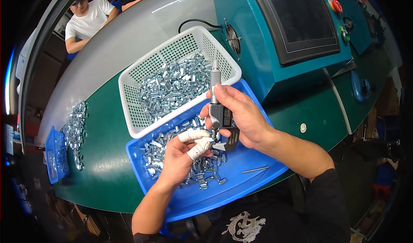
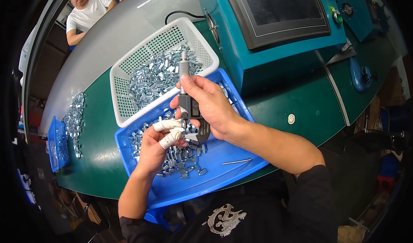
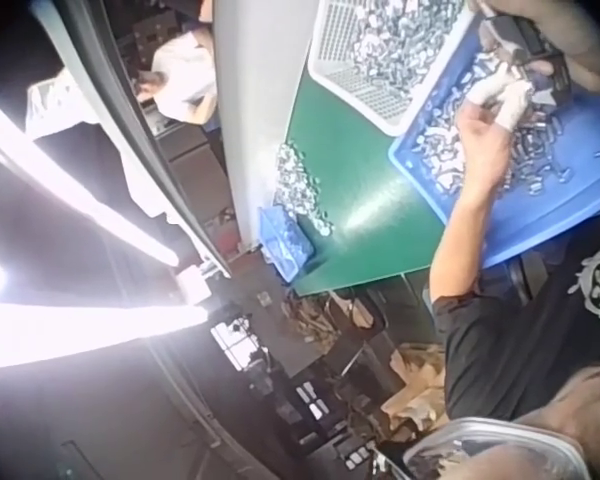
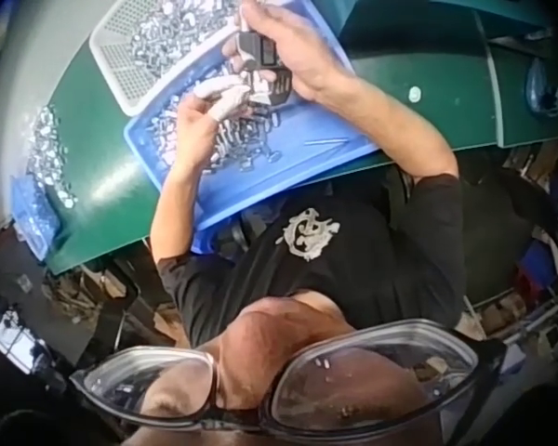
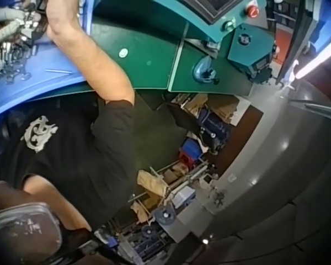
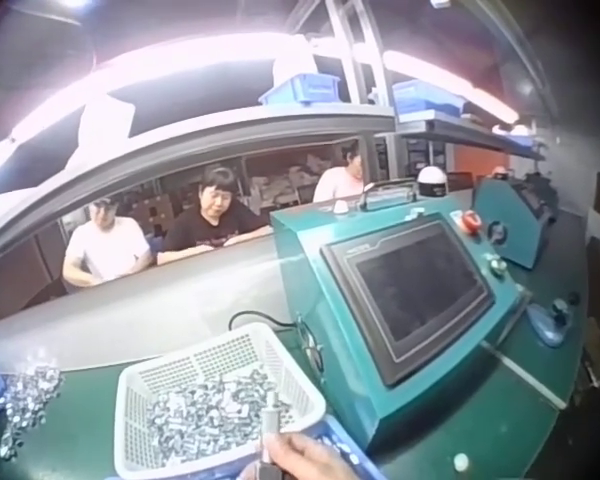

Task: Measure small metal components using a digital micrometer at a manual workstation.

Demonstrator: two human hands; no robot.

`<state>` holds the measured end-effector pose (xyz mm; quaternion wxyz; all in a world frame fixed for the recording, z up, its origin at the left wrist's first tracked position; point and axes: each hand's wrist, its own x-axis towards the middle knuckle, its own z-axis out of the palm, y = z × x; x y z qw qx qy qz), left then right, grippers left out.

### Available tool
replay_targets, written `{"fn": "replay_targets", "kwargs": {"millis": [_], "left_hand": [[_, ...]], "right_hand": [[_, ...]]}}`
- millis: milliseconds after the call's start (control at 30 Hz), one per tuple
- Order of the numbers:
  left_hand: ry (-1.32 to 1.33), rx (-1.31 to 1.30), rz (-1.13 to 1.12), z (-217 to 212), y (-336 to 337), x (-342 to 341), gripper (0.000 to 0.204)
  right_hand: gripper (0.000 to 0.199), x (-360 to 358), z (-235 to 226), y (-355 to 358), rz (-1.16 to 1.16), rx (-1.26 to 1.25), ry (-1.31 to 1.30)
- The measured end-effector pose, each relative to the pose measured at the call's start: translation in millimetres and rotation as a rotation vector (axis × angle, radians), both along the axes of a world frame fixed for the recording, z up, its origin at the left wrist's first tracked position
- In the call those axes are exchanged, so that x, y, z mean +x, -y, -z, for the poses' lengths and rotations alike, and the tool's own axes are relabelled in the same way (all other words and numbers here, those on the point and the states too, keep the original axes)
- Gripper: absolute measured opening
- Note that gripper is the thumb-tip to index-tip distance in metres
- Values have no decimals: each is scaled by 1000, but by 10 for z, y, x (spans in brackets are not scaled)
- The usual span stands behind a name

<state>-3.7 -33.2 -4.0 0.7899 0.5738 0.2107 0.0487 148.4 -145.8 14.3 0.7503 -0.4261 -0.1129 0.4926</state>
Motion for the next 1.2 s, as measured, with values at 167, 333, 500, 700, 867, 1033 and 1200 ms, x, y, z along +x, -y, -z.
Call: {"fn": "replay_targets", "kwargs": {"millis": [167,333,500,700,867,1033,1200], "left_hand": [[-69,-8,-62,36,-81,3,21],[155,122,-549,-197,-202,82,49],[-18,830,-206,35,-299,-31,17],[-338,1312,-181,43,-261,27,16],[-404,1514,-118,103,-228,-35,26],[-391,1504,-125,186,-294,-46,17],[-260,1380,-143,128,-227,-10,17]], "right_hand": [[40,-11,-8,33,6,29,20],[40,19,33,0,28,4,2],[41,31,-4,-12,32,43,11],[42,47,-19,33,62,6,15],[41,49,0,21,35,35,-7],[40,33,-31,16,15,59,-18],[39,17,5,51,20,55,-38]]}}
